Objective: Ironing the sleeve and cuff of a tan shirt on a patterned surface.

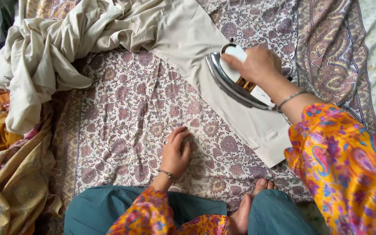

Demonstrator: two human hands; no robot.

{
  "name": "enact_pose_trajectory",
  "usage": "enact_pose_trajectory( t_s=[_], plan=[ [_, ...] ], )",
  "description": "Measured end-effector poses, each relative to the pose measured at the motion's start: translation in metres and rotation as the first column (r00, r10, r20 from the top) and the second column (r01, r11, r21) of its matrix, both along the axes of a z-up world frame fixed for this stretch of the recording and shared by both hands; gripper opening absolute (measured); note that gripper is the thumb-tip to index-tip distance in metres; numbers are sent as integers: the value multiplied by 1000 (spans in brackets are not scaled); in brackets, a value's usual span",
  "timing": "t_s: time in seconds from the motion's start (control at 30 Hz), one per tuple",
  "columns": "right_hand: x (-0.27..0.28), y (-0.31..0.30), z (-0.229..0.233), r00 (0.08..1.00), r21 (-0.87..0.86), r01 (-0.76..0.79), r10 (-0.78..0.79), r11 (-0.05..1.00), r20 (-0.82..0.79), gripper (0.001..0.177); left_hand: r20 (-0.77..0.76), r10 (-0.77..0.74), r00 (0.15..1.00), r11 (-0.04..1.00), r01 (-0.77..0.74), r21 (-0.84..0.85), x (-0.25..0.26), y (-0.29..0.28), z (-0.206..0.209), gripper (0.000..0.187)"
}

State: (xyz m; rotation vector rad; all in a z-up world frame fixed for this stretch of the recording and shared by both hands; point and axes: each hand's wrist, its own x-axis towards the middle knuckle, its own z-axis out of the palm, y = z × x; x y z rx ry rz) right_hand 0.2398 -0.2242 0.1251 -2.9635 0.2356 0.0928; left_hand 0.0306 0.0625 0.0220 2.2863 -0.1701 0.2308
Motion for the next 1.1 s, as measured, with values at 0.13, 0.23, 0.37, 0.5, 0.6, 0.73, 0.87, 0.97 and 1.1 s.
enact_pose_trajectory(
  t_s=[0.13,0.23,0.37,0.5,0.6,0.73,0.87,0.97,1.1],
  plan=[
    [-36,7,23,919,-28,-336,321,941,-231,81,-214,-204,955,958,150,-245,25,36,6,22],
    [-52,5,15,808,-68,-586,577,807,-119,72,-400,-164,902,954,42,-296,48,47,8,23],
    [-55,13,1,626,-162,-728,742,667,242,65,-469,-90,879,934,-89,-347,64,58,-7,24],
    [-27,24,3,648,-194,-707,733,680,207,74,-489,-96,867,940,-83,-332,65,60,2,24],
    [6,27,-3,727,-211,-616,651,759,217,72,-563,-160,811,894,-123,-431,67,63,5,27],
    [52,20,-11,891,-292,-349,412,891,192,74,-613,-186,768,898,-121,-423,65,66,13,29],
    [102,-4,-29,916,-272,-173,256,947,310,74,-530,-214,821,910,-29,-413,64,69,24,32],
    [119,0,-24,959,-61,5,13,998,285,69,-552,-182,814,933,-34,-357,69,67,36,35],
    [112,17,-24,957,77,179,-192,981,217,72,-494,-217,842,914,-2,-405,69,67,39,36]
  ],
)
